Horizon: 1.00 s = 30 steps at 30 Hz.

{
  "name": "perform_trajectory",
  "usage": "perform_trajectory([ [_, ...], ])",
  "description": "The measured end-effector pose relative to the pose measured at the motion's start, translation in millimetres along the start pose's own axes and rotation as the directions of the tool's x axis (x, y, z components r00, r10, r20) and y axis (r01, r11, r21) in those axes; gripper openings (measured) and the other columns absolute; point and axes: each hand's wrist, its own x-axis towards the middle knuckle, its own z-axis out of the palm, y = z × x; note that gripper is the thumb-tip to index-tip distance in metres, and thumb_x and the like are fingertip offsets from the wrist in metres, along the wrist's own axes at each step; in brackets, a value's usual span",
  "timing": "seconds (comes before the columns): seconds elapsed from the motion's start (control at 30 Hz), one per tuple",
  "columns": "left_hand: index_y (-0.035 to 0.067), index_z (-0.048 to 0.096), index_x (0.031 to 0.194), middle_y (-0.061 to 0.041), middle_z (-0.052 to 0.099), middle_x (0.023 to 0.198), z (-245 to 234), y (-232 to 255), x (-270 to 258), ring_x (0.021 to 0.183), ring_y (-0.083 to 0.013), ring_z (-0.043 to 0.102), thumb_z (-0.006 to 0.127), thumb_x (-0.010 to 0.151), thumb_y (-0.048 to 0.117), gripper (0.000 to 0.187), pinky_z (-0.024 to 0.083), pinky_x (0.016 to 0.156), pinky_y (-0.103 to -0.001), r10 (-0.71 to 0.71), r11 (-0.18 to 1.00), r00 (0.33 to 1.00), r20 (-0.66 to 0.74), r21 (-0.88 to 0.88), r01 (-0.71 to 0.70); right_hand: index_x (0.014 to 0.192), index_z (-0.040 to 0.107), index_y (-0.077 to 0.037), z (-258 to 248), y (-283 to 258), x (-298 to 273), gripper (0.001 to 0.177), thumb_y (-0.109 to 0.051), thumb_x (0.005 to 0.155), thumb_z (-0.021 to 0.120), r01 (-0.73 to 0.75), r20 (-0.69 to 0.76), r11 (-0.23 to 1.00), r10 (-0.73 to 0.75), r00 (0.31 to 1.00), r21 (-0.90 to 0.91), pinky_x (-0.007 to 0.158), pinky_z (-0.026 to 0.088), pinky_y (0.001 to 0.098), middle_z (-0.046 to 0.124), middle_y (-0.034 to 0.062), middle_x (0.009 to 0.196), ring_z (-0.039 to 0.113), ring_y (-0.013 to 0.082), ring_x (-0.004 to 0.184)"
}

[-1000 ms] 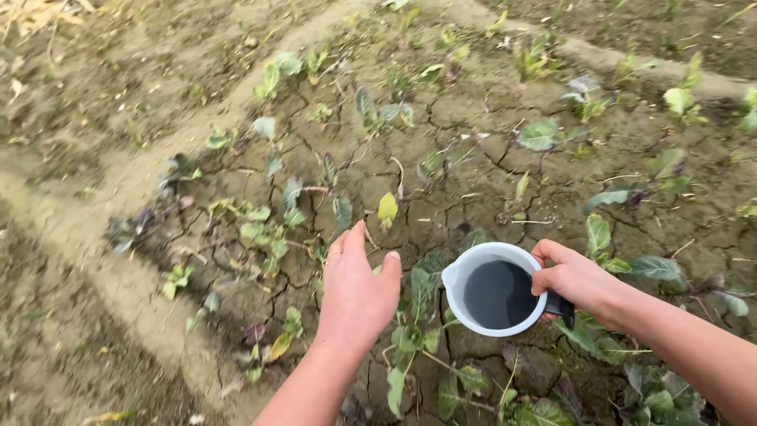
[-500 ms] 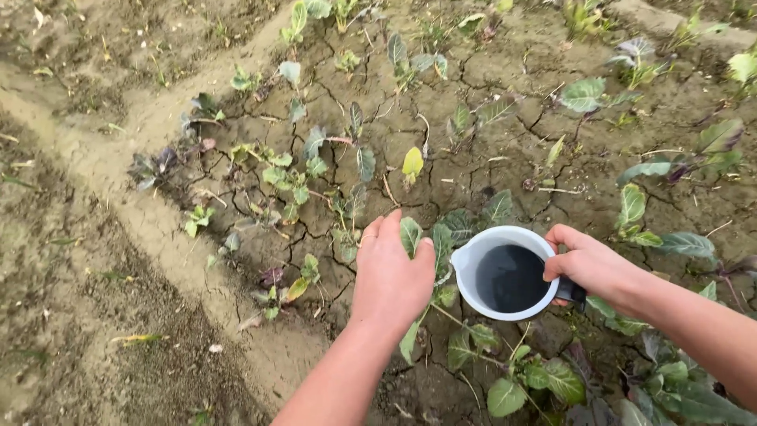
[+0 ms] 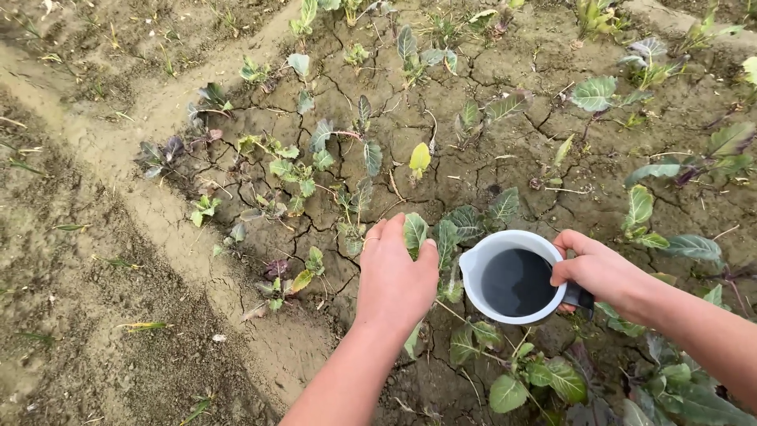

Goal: Watering small plants in a garden bed by scooping water from a bucket with a mug.

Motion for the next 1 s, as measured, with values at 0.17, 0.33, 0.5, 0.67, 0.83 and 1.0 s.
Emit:
perform_trajectory([
  [0.17, 0.014, 0.034, 0.158, -0.007, 0.026, 0.168, -4, -2, 0, 0.157, -0.0230, 0.021, 0.053, 0.101, 0.030, 0.062, 0.022, 0.125, -0.049, -0.004, 1.000, 1.000, -0.014, 0.019, 0.005, 0.094, 0.047, -0.003, -4, -1, 6, 0.021, 0.012, 0.082, 0.056, 0.037, 0.006, 0.999, -0.037, 0.999, -0.027, 0.049, 0.035, 0.0413, 0.064, 0.0330, 0.066, 0.057, 0.0386, 0.051],
  [0.33, 0.012, 0.033, 0.158, -0.009, 0.027, 0.167, -7, -7, 1, 0.157, -0.0246, 0.021, 0.054, 0.101, 0.029, 0.063, 0.021, 0.126, -0.049, 0.001, 1.000, 0.999, -0.041, 0.023, 0.000, 0.092, 0.046, -0.001, -1, -6, 7, 0.021, 0.015, 0.081, 0.055, 0.054, -0.006, 0.998, -0.054, 0.999, 0.015, 0.052, 0.041, 0.0464, 0.062, 0.0351, 0.067, 0.055, 0.0411, 0.053],
  [0.5, 0.015, 0.034, 0.158, -0.005, 0.028, 0.168, -15, 1, -4, 0.156, -0.0225, 0.024, 0.055, 0.101, 0.027, 0.062, 0.021, 0.127, -0.050, -0.056, 0.998, 0.997, -0.053, 0.015, 0.057, 0.092, 0.048, 0.000, 3, -1, 12, 0.021, 0.015, 0.080, 0.056, 0.062, 0.012, 0.998, -0.062, 0.998, 0.030, 0.049, 0.041, 0.0456, 0.063, 0.0360, 0.066, 0.056, 0.0410, 0.051],
  [0.67, 0.015, 0.035, 0.158, -0.007, 0.029, 0.167, -16, -4, -2, 0.155, -0.0236, 0.026, 0.054, 0.101, 0.030, 0.062, 0.024, 0.125, -0.050, -0.054, 0.998, 0.996, -0.072, 0.007, 0.055, 0.093, 0.049, 0.001, 12, -12, -1, 0.018, 0.014, 0.082, 0.055, 0.037, 0.036, 0.999, -0.035, 0.999, -0.037, 0.055, 0.045, 0.0458, 0.066, 0.0339, 0.072, 0.058, 0.0396, 0.057],
  [0.83, 0.015, 0.034, 0.158, -0.008, 0.031, 0.166, -19, -3, -4, 0.155, -0.0237, 0.026, 0.055, 0.101, 0.029, 0.062, 0.023, 0.126, -0.049, -0.066, 0.997, 0.995, -0.078, 0.025, 0.068, 0.092, 0.049, 0.001, 17, -12, 1, 0.020, 0.016, 0.081, 0.055, 0.074, 0.100, 0.996, -0.069, 0.993, -0.041, 0.050, 0.044, 0.0452, 0.062, 0.0326, 0.066, 0.056, 0.0386, 0.052],
  [1.0, 0.016, 0.036, 0.158, -0.006, 0.029, 0.167, -24, -2, -9, 0.154, -0.0231, 0.029, 0.056, 0.101, 0.026, 0.061, 0.024, 0.126, -0.049, -0.100, 0.994, 0.992, -0.082, -0.042, 0.097, 0.093, 0.052, -0.004, 28, -26, -8, 0.019, 0.009, 0.080, 0.059, 0.067, 0.150, 0.974, -0.034, 0.988, -0.219, 0.059, 0.050, 0.0435, 0.068, 0.0254, 0.081, 0.062, 0.0354, 0.065],
])
